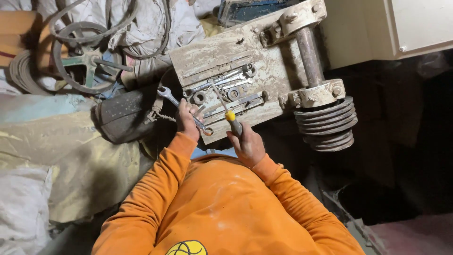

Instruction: The person uses a wrench and a screwdriver to work on fasteners on a dusty machine base, loosening and tightening bolts across the metal plate and adjusting components by hand.

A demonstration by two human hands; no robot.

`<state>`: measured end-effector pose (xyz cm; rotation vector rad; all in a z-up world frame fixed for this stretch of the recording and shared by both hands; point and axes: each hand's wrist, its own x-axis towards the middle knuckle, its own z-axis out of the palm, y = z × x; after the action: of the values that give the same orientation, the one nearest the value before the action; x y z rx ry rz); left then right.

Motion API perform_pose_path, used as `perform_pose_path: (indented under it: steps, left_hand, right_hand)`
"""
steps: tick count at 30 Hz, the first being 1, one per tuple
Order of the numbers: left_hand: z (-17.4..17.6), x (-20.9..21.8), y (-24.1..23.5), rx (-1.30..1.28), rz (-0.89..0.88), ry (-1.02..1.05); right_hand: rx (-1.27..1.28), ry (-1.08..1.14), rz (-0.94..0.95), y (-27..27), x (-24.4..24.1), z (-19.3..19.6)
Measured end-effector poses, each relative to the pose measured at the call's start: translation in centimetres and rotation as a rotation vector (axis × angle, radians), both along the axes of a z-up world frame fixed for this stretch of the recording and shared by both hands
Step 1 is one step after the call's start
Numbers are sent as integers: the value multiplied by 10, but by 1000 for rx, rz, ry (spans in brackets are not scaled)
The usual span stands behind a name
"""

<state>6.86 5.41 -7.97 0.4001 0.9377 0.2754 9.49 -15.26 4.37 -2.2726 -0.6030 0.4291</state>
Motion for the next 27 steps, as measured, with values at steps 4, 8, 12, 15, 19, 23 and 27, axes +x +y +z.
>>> perform_pose_path:
  steps: [4, 8, 12, 15, 19, 23, 27]
  left_hand:
    - [-14, 16, 14, -143, -49, -66]
    - [-62, 25, 31, -58, -118, -65]
    - [-84, 76, 64, 162, -569, 90]
    - [-232, 152, 85, 571, -686, 4]
    - [-278, 244, 97, 629, -1015, 160]
    - [-324, 278, 82, 966, -972, 68]
    - [-251, 258, 78, 62, -714, -118]
  right_hand:
    - [165, -131, 44, 22, 10, -5]
    - [-360, 65, 28, 4, 6, -57]
    - [-294, 269, -297, -18, -8, -62]
    - [-369, 289, -366, -33, -30, -53]
    - [-394, 301, -485, -40, -65, -37]
    - [-414, 411, -723, -38, -97, -32]
    - [-350, 424, -817, -31, -117, -45]
